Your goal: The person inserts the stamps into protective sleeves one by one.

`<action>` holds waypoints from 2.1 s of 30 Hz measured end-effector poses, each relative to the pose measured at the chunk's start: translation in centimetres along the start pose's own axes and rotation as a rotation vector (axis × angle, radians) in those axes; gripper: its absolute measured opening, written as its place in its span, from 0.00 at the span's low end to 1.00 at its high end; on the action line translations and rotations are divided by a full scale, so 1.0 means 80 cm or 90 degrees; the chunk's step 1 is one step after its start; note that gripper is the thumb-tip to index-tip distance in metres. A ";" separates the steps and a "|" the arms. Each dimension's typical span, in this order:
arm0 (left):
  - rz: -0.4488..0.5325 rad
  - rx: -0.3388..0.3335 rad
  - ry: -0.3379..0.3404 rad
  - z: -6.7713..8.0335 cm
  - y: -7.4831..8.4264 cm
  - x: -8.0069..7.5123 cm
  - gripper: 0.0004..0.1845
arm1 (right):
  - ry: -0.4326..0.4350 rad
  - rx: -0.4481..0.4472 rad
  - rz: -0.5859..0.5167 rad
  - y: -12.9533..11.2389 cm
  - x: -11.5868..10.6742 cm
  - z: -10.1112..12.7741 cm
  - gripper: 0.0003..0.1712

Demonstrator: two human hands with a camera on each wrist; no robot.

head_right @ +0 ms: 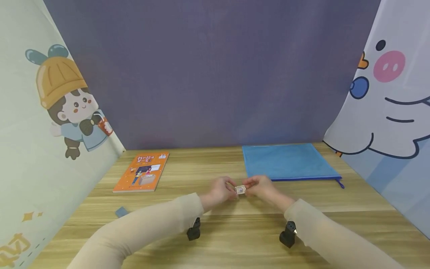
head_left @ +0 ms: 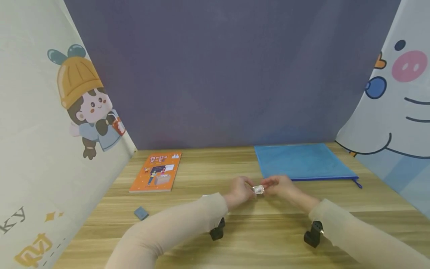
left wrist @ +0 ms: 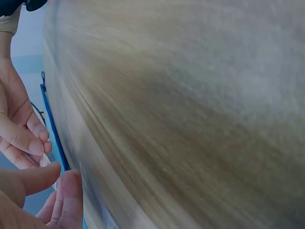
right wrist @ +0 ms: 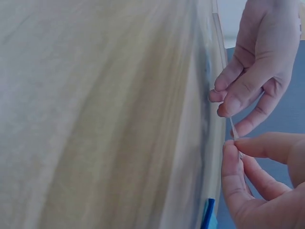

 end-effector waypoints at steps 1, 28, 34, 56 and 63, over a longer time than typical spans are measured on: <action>-0.015 -0.003 0.002 0.000 0.000 0.001 0.15 | -0.004 0.000 -0.002 0.002 0.000 0.000 0.25; -0.132 0.009 -0.024 0.001 0.003 0.001 0.14 | -0.014 0.037 0.039 0.017 0.005 -0.008 0.23; -0.145 0.017 -0.021 0.001 0.001 0.002 0.14 | -0.010 0.036 0.046 0.019 0.006 -0.007 0.22; -0.160 0.017 -0.020 0.003 0.004 0.003 0.14 | -0.034 0.025 0.056 0.020 0.001 -0.004 0.25; -0.169 0.018 -0.023 0.006 0.008 0.002 0.15 | -0.043 0.021 0.060 0.017 -0.002 0.000 0.26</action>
Point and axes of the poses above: each hand's wrist, its own z-axis away from the middle knuckle, its own x-axis out of the palm, y = z × x, the point moved 2 cm from there along -z, towards the middle knuckle, and after that the axes turned 15 degrees about -z, right-handed, at the moved point
